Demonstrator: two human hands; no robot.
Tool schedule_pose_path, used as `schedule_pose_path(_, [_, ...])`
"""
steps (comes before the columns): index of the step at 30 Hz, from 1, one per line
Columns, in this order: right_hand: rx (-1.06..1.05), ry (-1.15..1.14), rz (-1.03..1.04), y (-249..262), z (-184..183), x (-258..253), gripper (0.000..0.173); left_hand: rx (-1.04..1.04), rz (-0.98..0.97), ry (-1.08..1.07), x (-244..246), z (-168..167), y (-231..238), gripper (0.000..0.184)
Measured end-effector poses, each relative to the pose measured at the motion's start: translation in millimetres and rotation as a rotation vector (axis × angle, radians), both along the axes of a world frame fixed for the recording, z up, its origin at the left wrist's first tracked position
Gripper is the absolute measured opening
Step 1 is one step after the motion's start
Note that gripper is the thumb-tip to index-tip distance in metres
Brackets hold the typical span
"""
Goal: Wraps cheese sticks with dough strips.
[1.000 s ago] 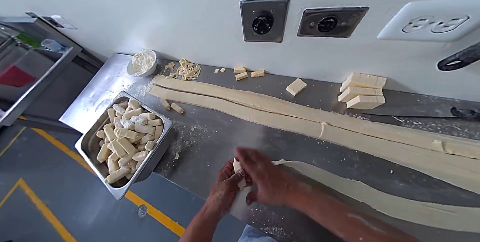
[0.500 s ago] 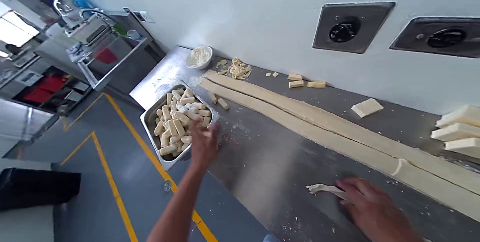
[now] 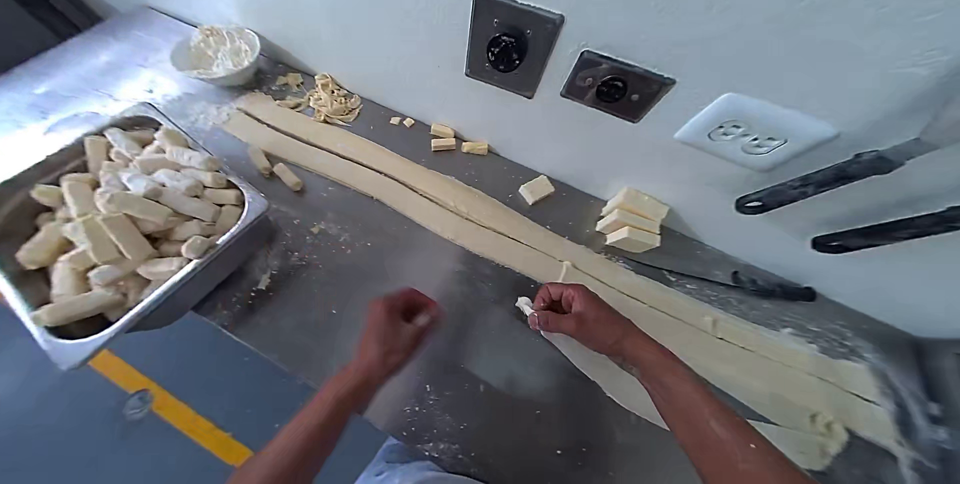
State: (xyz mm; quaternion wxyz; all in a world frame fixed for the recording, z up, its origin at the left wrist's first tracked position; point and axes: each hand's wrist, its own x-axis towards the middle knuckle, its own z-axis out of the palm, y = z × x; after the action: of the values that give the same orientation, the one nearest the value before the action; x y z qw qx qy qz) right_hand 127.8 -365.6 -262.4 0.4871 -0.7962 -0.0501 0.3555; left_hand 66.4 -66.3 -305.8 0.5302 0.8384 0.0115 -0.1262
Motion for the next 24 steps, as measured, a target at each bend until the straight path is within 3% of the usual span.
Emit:
schedule_pose_path(3, [0.070, 0.011, -0.025, -4, 15, 3, 0.008, -0.411, -0.314, 0.286, -5, -17, -83, 0.036])
schedule_pose_path(5, [0.079, -0.002, -0.040, 0, 25, 3, 0.007, -0.670, -0.284, 0.296, -9, -15, -122, 0.050])
schedule_pose_path(8, [0.098, -0.018, -0.091, 12, 40, 2, 0.010, -0.968, -0.099, 0.247, -15, -7, -157, 0.027])
schedule_pose_path(10, [0.129, -0.007, -0.125, 23, 50, 4, 0.019, -1.015, -0.057, 0.271, -20, -4, -162, 0.008])
schedule_pose_path(12, [0.151, 0.002, -0.151, 34, 55, 7, 0.023, -1.044, -0.026, 0.292, -27, 2, -160, 0.012])
schedule_pose_path(15, [0.205, 0.045, -0.206, 51, 56, 13, 0.032, -1.096, 0.115, 0.115, -31, 21, -152, 0.009])
schedule_pose_path(17, [0.236, 0.074, -0.249, 64, 53, 18, 0.039, -1.153, 0.164, 0.040, -32, 36, -145, 0.020])
schedule_pose_path(20, [0.275, 0.117, -0.257, 82, 44, 26, 0.048, -1.133, 0.101, 0.132, -46, 44, -133, 0.047])
schedule_pose_path(24, [0.367, 0.197, -0.193, 90, 25, 22, 0.055, -1.111, 0.256, 0.265, -47, 58, -112, 0.042])
